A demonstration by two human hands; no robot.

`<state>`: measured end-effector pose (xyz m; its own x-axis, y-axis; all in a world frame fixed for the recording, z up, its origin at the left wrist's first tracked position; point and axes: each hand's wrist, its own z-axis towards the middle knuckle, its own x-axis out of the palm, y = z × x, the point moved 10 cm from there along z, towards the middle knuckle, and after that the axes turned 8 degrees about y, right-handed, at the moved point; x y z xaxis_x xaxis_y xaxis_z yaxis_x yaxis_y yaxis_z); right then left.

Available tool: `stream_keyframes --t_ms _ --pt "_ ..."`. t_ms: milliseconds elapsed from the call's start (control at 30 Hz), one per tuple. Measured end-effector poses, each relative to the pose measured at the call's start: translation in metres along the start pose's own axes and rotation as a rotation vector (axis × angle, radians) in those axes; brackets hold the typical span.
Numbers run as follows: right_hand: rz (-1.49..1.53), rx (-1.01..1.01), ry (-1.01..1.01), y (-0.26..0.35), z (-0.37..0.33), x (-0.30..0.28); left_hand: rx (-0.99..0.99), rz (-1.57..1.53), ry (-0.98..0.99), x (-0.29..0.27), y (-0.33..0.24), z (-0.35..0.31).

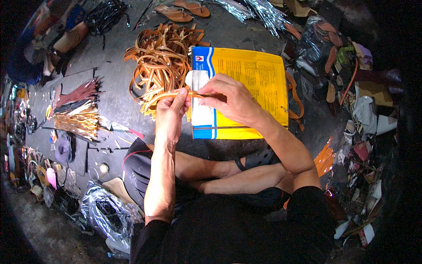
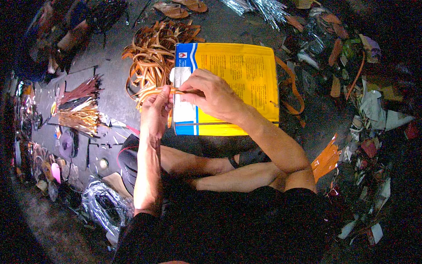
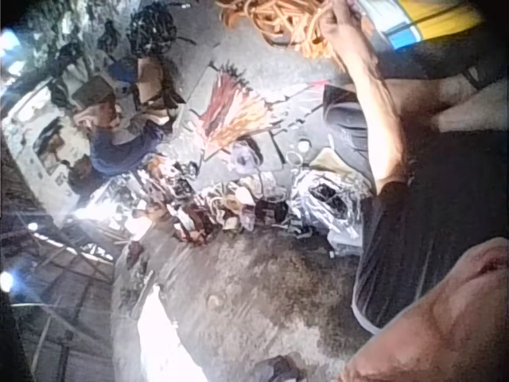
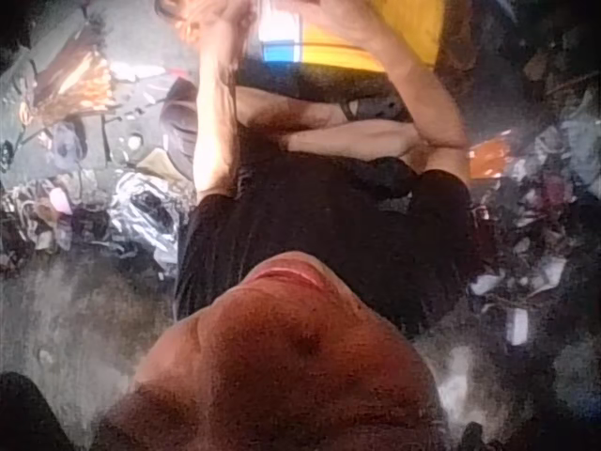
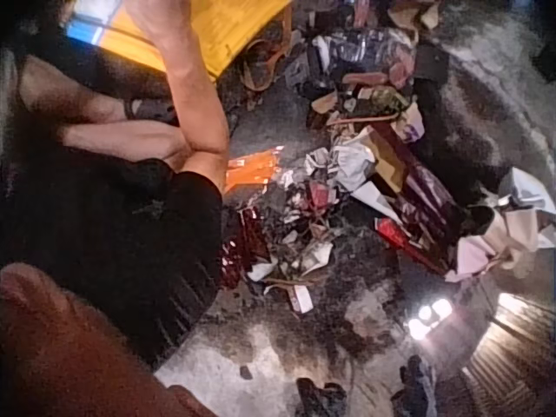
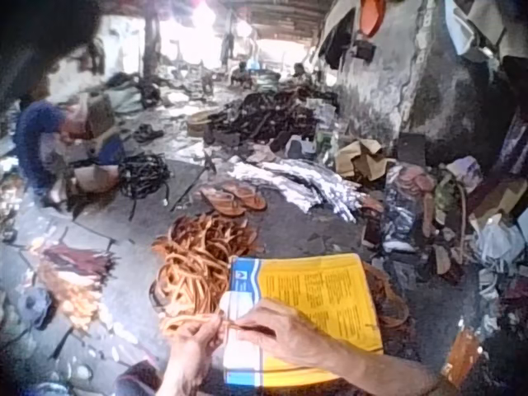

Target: The person sits on the floor and repeatedly pulls long tan leather strips through a yellow box with a sharp edge to cut them into shorter pieces. The cut pieces are placed in a pile on the floor.

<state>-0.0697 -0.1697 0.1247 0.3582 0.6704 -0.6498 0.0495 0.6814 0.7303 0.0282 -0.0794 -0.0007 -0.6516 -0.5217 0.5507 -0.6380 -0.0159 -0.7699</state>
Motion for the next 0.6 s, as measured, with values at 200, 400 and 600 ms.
stream_keyframes --t_ms 200,400,600 --pt "0.089 0.113 0.024 -0.007 -0.001 0.002 0.082 0.103 -0.027 0.001 -0.009 -0.001" --pt "-0.014 -0.043 -0.046 0.008 0.004 0.002 -0.007 -0.001 -0.002 -0.010 0.004 0.005" --pt "-0.070 -0.107 -0.035 0.006 -0.001 0.001 -0.018 -0.016 -0.023 -0.017 0.002 0.005"
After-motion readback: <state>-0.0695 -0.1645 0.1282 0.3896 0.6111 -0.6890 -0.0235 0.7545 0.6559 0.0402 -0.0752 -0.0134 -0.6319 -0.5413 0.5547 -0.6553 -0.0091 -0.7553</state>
